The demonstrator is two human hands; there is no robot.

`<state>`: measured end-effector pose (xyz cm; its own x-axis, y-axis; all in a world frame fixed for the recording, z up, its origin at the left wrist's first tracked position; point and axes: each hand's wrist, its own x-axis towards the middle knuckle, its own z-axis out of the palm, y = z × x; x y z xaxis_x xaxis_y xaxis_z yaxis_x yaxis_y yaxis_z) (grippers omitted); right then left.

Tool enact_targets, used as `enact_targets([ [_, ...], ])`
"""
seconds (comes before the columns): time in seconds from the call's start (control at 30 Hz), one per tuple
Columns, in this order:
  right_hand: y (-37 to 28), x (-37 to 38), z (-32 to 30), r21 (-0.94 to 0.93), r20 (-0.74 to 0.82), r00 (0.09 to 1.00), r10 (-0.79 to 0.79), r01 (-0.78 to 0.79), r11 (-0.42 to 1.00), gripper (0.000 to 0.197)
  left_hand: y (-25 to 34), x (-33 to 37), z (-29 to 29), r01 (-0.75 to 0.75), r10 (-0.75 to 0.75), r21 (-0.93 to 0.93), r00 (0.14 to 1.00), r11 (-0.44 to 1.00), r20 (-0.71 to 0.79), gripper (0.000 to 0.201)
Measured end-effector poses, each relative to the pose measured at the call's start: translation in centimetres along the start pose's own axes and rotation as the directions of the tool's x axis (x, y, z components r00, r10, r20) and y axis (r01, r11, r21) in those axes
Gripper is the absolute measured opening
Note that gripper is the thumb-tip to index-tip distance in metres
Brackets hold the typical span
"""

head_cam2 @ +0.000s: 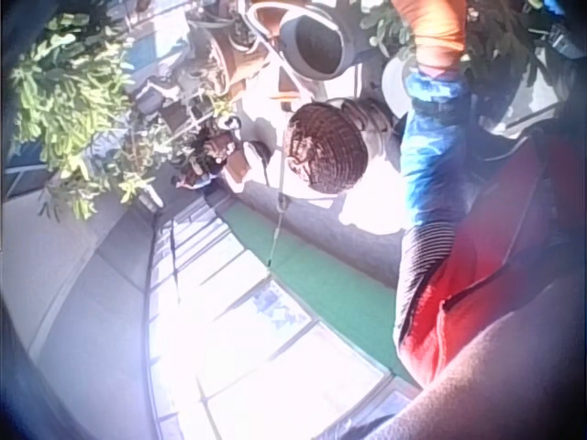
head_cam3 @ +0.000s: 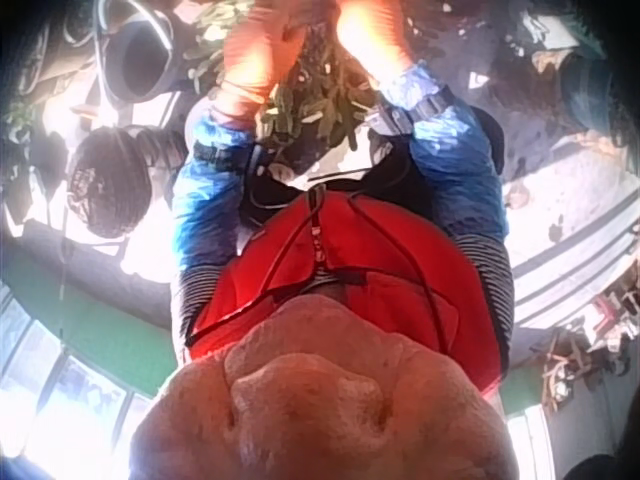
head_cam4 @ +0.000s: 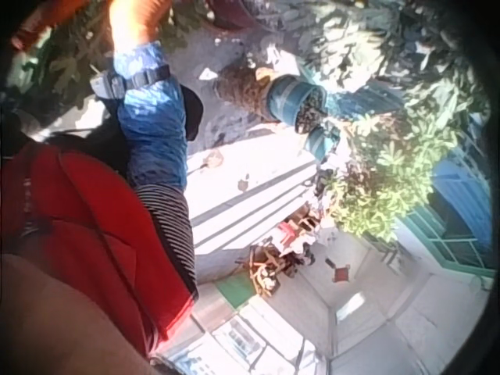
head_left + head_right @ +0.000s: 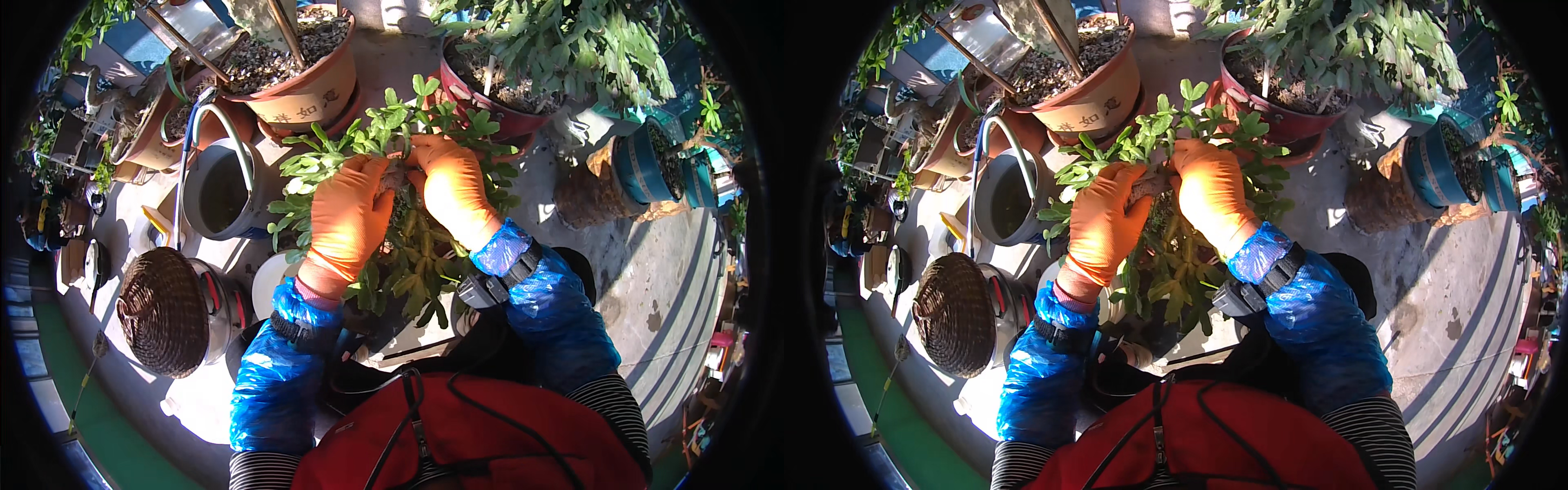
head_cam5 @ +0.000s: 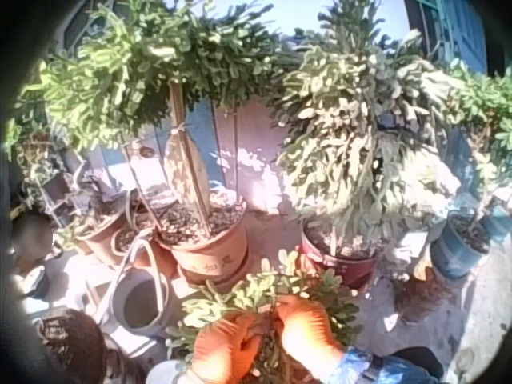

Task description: The person wipes the leaves of a potted plant with a damp cloth. They repeatedly dip the cloth into a bucket of water and continue wiping different leaves on the same plant.

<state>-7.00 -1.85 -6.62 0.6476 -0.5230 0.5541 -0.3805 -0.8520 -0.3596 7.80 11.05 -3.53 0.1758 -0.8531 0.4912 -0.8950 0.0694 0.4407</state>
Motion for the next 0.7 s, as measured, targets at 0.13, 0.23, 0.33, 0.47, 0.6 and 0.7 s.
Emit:
enact_targets([
  [0.13, -0.3, 0.1, -0.4, 0.095, 0.087, 0.991, 0.099, -0.107, 0.990, 0.023, -0.7, 0.2, -0.9, 0.042, -0.040, 0.044, 0.998, 0.998, -0.046, 0.040],
  [0.23, -0.6, 0.0, -0.9, 0.066, 0.098, 0.988, 0.117, -0.123, 0.990, 0.021, -1.2, 0.3, -1.5, 0.092, -0.089, 0.051, 0.995, 0.994, -0.054, 0.038],
  [0.33, -0.7, 0.1, -1.1, 0.090, 0.096, 0.987, 0.126, -0.134, 0.987, 0.020, -1.3, 0.3, -1.7, 0.101, -0.098, 0.041, 0.993, 0.994, -0.067, 0.038],
  [0.47, -0.5, 0.0, -1.0, 0.074, 0.093, 0.990, 0.104, -0.111, 0.991, 0.018, -1.2, 0.2, -1.7, 0.116, -0.114, 0.036, 0.992, 0.993, -0.054, 0.039],
  [0.6, -0.5, -0.3, -0.8, 0.135, 0.079, 0.993, 0.086, -0.096, 0.986, 0.019, -1.0, 0.2, -1.8, 0.142, -0.142, 0.010, 0.988, 0.990, -0.055, 0.040],
  [0.7, -0.5, -0.4, -0.8, 0.144, 0.088, 0.993, 0.085, -0.097, 0.985, 0.020, -0.7, 0.3, -1.5, 0.107, -0.112, -0.057, 0.988, 0.993, -0.102, 0.042],
])
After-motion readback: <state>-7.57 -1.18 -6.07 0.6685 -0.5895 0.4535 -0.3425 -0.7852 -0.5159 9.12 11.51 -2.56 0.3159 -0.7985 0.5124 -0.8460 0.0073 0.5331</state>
